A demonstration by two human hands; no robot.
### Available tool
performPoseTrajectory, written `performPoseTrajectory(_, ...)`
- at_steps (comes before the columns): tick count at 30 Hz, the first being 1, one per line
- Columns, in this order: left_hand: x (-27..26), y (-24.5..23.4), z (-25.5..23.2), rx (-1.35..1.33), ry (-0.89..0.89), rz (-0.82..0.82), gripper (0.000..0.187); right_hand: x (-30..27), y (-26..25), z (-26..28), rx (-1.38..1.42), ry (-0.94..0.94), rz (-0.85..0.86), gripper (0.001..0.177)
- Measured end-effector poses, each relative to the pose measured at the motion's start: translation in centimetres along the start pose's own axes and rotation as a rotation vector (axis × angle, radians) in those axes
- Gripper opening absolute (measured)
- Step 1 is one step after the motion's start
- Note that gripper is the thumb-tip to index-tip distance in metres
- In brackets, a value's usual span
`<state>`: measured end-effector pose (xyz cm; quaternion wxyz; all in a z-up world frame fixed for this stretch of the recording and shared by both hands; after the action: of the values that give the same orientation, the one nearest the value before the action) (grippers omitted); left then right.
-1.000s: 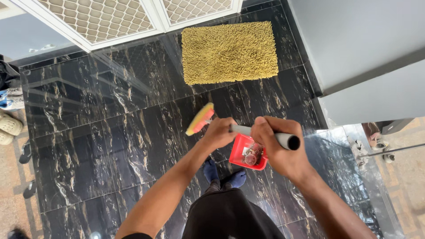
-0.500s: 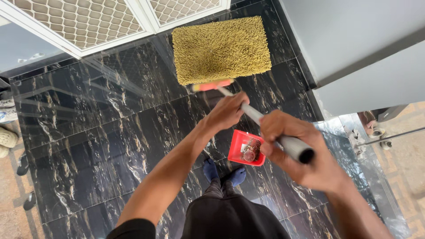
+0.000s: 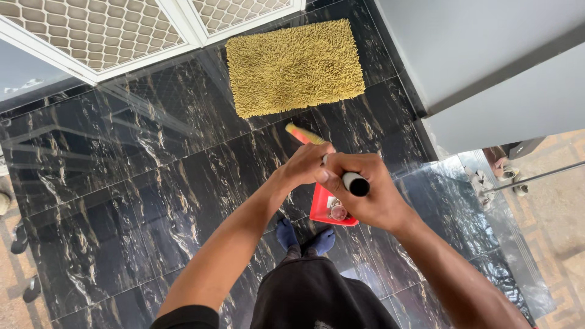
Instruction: The person attempts to attach a long plastic pipe to a broom head and a red dustpan while standing on a dark tiled floor, repeatedly trying to fit the components together.
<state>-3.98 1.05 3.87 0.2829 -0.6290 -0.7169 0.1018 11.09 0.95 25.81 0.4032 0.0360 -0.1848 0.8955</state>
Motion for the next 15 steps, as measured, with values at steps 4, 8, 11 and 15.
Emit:
performPoseTrajectory(4, -0.7, -0.9, -1.8, 0.187, -0.091, 0.153, 0.033, -0.4, 0.1, 2.1, 0.005, 0.3, -0.032, 0.032)
performPoseTrajectory(8, -2.3, -2.0, -3.8, 0.242, -0.138, 0.202, 0.019, -0.6, 0.1, 3.9, 0.039, 0.243, -0.054, 0.025)
performPoseTrajectory(11, -3.9, -2.6, -5.3, 0.129, -0.271, 0.188, 0.014, -1.1, -0.5, 4.3, -0.099, 0.218, -0.062, 0.029)
performPoseTrajectory(15, -4.4, -4.6, -7.8, 0.053, -0.155, -0.013, 0.01, -1.1, -1.2, 5.5, 0.161, -0.002, -0.056, 0.026)
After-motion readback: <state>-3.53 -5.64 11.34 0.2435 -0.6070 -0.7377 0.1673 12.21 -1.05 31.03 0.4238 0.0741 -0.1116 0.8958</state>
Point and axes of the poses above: each hand's wrist, its own x-axis towards the middle knuckle, its own y-axis out of the palm, z = x × y, the point moved 3 cm from there along x, towards the middle knuckle, and after that the axes turned 13 degrees about -z, right-handed, at the moved point
